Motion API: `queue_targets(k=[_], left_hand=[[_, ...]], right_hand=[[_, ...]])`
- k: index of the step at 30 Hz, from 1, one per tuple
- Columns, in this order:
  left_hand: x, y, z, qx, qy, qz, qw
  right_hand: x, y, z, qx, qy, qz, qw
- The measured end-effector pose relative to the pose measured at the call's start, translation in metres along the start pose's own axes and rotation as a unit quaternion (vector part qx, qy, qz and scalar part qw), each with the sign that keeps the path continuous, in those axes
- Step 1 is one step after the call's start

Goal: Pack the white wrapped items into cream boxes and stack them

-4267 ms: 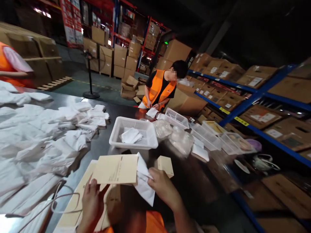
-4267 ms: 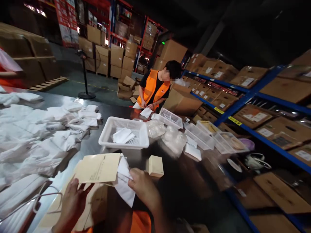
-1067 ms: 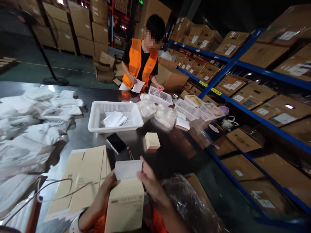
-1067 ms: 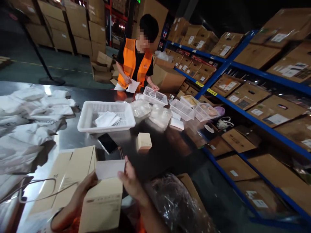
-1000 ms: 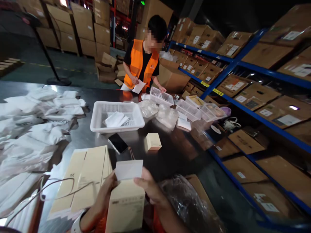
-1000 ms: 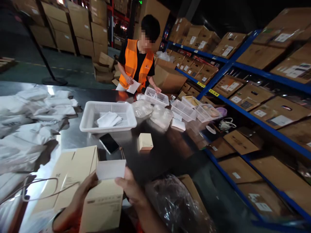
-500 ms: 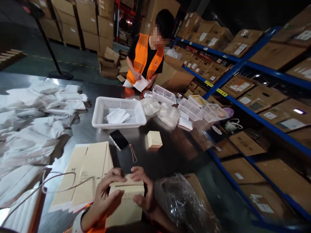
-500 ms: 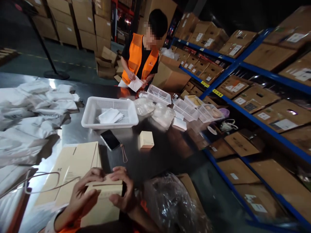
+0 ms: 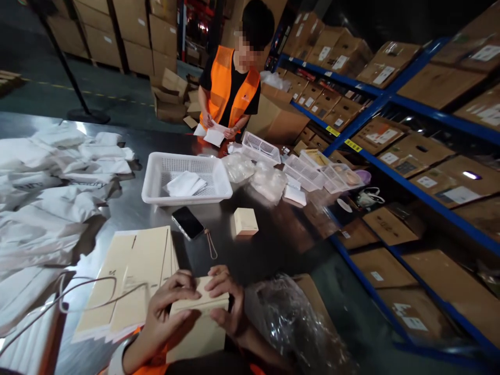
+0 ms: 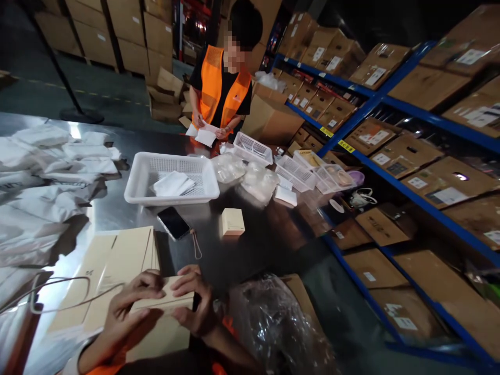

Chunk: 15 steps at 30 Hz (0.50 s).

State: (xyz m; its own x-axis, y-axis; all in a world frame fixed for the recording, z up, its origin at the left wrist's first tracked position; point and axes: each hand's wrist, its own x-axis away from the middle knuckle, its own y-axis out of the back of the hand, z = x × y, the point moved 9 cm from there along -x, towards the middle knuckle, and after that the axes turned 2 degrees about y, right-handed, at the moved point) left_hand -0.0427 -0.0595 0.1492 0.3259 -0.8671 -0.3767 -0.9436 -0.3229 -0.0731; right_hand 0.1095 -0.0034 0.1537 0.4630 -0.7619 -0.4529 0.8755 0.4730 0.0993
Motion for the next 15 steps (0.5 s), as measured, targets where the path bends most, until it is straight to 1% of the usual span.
queue_targets(k=[4,6,10,13,15], left_hand=[[-0.001,0.000,-0.009,-0.002,-0.071,0.003,0.997],[-0.001,0.002,-0.009,-0.006,-0.083,-0.004,0.997],[0.002,0.002,-0.004,-0.002,-0.075,-0.014,0.997],[0.007,0.002,0.007,0.016,-0.054,-0.031,0.998],[0.012,0.005,0.016,0.037,-0.039,-0.051,0.997]], right_hand=[[-0.004,-0.003,0.004,0.005,0.051,0.005,0.999],[-0.006,-0.004,0.004,0.007,0.055,0.008,0.998],[-0.009,-0.006,0.008,-0.009,0.062,0.017,0.998],[-0.008,-0.006,0.003,-0.023,0.052,0.017,0.998],[-0.006,-0.001,-0.003,-0.015,0.047,0.012,0.999]])
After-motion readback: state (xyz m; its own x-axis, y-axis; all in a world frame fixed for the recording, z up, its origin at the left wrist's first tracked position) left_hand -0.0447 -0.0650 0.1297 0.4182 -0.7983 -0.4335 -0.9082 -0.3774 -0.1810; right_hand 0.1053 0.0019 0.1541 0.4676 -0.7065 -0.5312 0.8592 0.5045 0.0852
